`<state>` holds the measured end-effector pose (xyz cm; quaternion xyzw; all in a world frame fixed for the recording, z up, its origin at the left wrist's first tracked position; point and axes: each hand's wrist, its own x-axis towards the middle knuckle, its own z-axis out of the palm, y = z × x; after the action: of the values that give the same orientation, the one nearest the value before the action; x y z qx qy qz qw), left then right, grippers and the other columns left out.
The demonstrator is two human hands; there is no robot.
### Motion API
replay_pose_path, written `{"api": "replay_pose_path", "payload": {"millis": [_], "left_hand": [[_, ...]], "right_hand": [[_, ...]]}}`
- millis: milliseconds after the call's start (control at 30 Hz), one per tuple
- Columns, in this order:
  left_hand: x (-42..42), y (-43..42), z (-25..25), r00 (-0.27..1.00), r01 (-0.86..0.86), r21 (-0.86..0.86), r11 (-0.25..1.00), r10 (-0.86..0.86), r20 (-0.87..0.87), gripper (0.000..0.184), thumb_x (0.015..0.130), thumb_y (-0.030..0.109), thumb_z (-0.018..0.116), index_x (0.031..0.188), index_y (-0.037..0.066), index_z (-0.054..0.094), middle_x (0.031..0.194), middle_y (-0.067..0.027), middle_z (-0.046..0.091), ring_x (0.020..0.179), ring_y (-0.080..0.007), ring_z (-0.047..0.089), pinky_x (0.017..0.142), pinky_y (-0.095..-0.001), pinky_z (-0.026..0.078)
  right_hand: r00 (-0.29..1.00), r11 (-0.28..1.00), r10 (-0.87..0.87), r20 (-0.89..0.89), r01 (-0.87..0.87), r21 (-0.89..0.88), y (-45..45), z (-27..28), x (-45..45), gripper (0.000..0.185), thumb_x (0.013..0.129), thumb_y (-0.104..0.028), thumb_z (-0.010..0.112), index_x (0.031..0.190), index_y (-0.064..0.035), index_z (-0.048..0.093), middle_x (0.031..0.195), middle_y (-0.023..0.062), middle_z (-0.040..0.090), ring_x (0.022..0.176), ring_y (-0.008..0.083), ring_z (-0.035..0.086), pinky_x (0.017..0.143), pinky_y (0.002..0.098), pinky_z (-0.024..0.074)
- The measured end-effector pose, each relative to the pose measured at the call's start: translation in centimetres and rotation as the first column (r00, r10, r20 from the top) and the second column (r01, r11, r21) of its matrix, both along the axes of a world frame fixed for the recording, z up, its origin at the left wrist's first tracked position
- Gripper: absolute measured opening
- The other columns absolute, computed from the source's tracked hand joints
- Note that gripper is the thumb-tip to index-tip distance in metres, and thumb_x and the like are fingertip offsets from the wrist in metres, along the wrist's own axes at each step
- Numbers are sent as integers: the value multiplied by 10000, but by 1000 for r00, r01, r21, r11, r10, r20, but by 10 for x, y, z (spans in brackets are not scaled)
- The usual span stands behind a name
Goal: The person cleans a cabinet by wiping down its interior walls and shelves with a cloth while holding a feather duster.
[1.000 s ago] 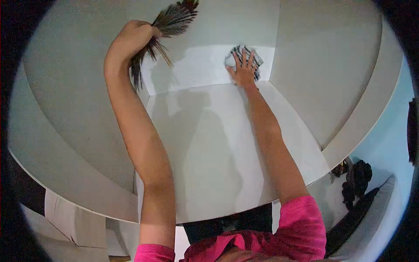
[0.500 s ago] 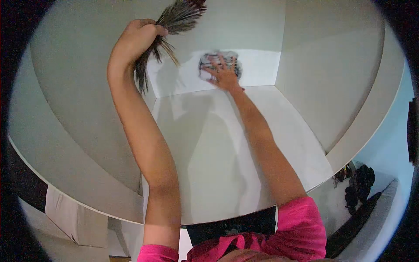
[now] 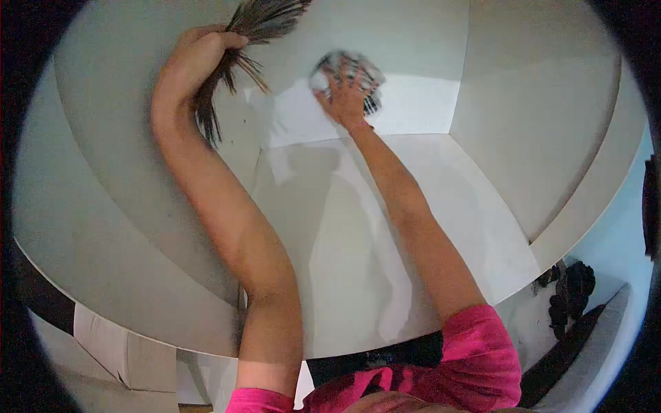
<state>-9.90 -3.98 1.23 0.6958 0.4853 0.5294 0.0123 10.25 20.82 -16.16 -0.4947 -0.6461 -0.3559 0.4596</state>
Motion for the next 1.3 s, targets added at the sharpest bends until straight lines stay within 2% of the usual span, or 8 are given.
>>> {"api": "replay_pose_path", "payload": {"millis": [67,133,233,367,667,867,1000,1300], "left_hand": [[-4,-3,-1,992,-113,59,992,116,-48,303,752,217,602,881,-56,629,763,-103,614,694,-202,529,713,-329,434],[-8,-7,3,994,-70,-1,998,70,-81,334,764,254,607,940,-28,629,803,-77,616,729,-180,529,728,-311,426],[-10,-9,3,992,-48,-78,996,38,-119,381,776,297,614,1015,1,628,859,-48,622,775,-155,531,750,-292,419],[-2,-12,-3,999,23,47,999,-26,45,328,763,232,622,936,-46,648,785,-91,635,722,-196,553,721,-315,441],[-20,8,7,997,-16,-127,992,7,-73,356,801,286,606,1024,9,626,809,-14,607,718,-138,520,701,-275,417],[-17,1,-2,979,-4,97,995,24,-205,316,806,274,600,991,20,633,767,-2,589,681,-120,500,654,-279,406],[-21,-5,10,970,-35,-31,999,26,-243,349,803,271,606,1043,19,632,821,-27,624,735,-139,538,711,-271,426],[-1,-4,4,992,-44,64,997,51,-115,402,795,279,625,1098,15,620,936,-56,650,856,-158,571,831,-272,428]], "right_hand": [[972,1000,-3,235,4,-4,-2,-5,-11,609,808,-632,462,1361,-399,361,1522,25,126,1387,373,33,927,787,-32],[705,974,155,693,-224,11,-4,-4,-27,580,768,-637,495,1308,-441,416,1507,-29,184,1394,317,72,960,777,-8],[881,999,31,472,-15,-38,-11,8,-59,539,839,-625,415,1333,-410,401,1518,-18,134,1397,322,22,958,770,37],[990,991,82,116,-94,98,-6,25,-111,529,836,-593,454,1329,-406,411,1514,-5,155,1394,338,19,955,769,8],[772,972,143,619,10,-236,-29,-40,-103,439,836,-521,495,1254,-387,505,1514,-81,141,1408,228,41,1075,637,-18],[668,913,363,650,-116,-391,-39,-47,-94,361,893,-434,459,1216,-300,550,1515,-62,153,1411,196,29,1088,598,-58],[700,804,501,509,-159,-573,-34,-50,-105,326,906,-379,452,1185,-267,576,1518,-40,155,1413,191,30,1065,623,-73],[779,817,423,463,-107,-567,-29,-69,-127,533,865,-335,442,1380,-212,383,1504,-5,215,1390,182,177,1034,661,-96]]}}
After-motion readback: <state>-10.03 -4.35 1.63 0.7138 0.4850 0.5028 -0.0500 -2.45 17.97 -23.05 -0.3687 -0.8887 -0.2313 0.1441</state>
